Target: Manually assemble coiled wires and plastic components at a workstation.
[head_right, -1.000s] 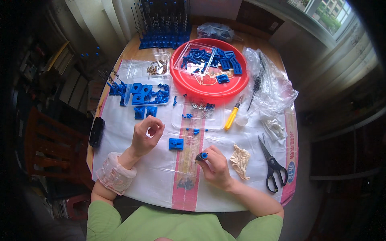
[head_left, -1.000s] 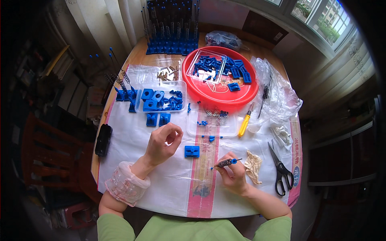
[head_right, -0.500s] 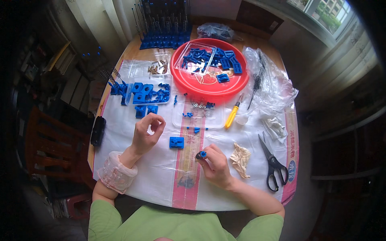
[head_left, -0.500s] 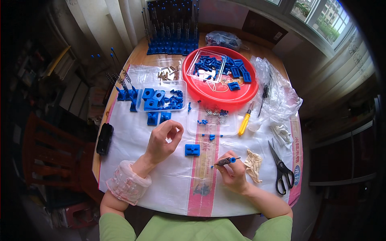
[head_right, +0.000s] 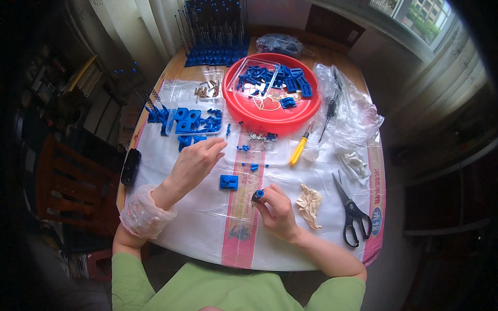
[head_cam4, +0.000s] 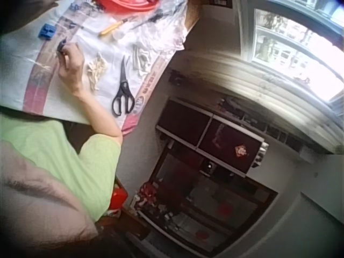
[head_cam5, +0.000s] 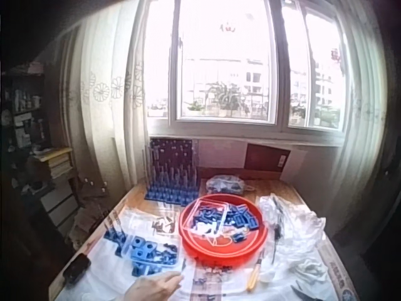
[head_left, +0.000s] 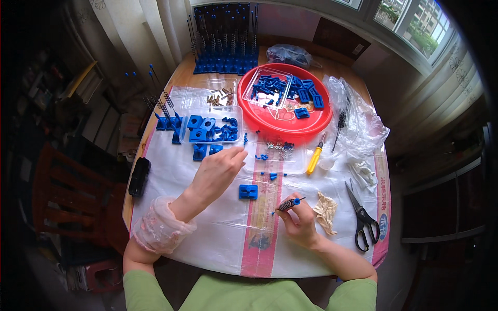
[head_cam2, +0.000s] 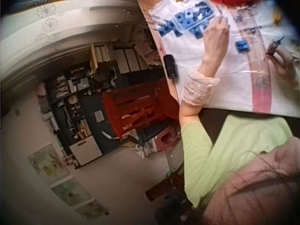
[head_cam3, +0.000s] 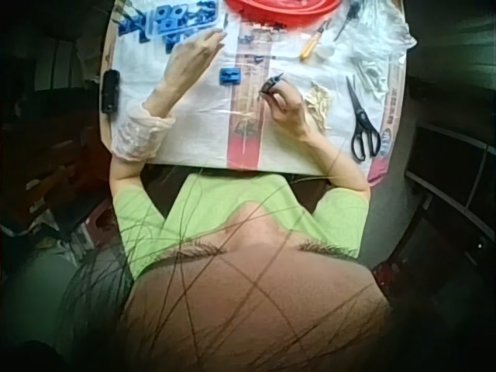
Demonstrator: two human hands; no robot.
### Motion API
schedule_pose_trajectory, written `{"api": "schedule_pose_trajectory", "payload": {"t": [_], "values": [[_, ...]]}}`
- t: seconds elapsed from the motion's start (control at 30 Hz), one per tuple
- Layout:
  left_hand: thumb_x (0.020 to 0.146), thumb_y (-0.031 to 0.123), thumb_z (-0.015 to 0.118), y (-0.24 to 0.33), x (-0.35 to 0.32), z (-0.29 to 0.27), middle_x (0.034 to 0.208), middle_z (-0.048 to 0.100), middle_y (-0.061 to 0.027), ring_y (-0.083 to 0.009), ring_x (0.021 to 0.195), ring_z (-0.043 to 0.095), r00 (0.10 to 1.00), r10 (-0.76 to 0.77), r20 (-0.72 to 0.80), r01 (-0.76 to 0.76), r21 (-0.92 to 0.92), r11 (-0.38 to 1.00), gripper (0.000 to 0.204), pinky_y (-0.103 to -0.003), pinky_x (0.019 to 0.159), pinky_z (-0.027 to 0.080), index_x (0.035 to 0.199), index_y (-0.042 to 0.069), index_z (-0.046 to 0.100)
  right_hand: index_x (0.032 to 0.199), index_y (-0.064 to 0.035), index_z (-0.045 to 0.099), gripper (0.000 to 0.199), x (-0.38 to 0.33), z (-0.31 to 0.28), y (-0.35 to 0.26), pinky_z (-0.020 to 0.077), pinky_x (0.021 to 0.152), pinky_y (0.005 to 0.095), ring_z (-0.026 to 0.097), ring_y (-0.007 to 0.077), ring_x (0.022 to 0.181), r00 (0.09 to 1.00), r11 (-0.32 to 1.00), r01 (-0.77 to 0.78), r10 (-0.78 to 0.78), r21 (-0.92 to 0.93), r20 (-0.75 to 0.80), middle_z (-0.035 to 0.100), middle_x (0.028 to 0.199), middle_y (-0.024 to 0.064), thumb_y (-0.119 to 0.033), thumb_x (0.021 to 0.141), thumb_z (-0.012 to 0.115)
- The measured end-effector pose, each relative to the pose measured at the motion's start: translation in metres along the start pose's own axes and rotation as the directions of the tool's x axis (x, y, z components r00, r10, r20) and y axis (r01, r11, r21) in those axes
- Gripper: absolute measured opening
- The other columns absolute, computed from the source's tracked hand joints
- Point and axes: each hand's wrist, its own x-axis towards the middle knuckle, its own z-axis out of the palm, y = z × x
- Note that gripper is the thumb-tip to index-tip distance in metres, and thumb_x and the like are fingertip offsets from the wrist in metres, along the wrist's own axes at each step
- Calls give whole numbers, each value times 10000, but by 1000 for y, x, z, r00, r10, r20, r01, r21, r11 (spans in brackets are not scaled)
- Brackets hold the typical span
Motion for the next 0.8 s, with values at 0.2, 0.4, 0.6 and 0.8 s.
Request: {"api": "schedule_pose_trajectory", "payload": {"t": [0.2, 0.4, 0.6, 0.8], "values": [[881, -8, 578, -19, 58, 4, 1036, 710, -85, -248, 959, 667, 991, 92, 95, -104, 126, 987, 261, -380, 822, 546, 1133, 35, 630, 941, 3, 630, 226, -1, 0, 0, 472, 636, 375, 592, 291, 772, 1000, 1000, 0, 0, -5, 1, 636, 829, 117, 129, 784, 732], [879, -22, 543, -37, 81, 15, 932, 707, -53, -235, 1086, 603, 983, 108, 145, -132, 164, 978, 234, -419, 843, 453, 1098, 61, 565, 945, -1, 631, 225, -1, -1, 2, 468, 633, 376, 592, 287, 761, 1000, 1000, 16, -16, -21, 8, 639, 826, 112, 122, 787, 735], [891, -22, 523, -43, 84, 19, 944, 708, -43, -236, 1111, 588, 982, 97, 162, -114, 103, 988, 208, -423, 867, 429, 1074, 66, 568, 939, -1, 628, 222, 0, -1, 3, 467, 634, 375, 588, 287, 757, 1000, 1000, 17, -17, -25, 10, 638, 822, 111, 118, 787, 737], [884, -36, 527, -42, 83, 18, 952, 713, -31, -230, 1114, 584, 977, 68, 203, -95, 126, 988, 200, -414, 867, 416, 1034, 86, 579, 929, -1, 625, 218, 0, -1, 4, 467, 634, 374, 589, 288, 759, 1000, 1000, 11, -11, -17, 7, 637, 825, 111, 118, 783, 734]]}}
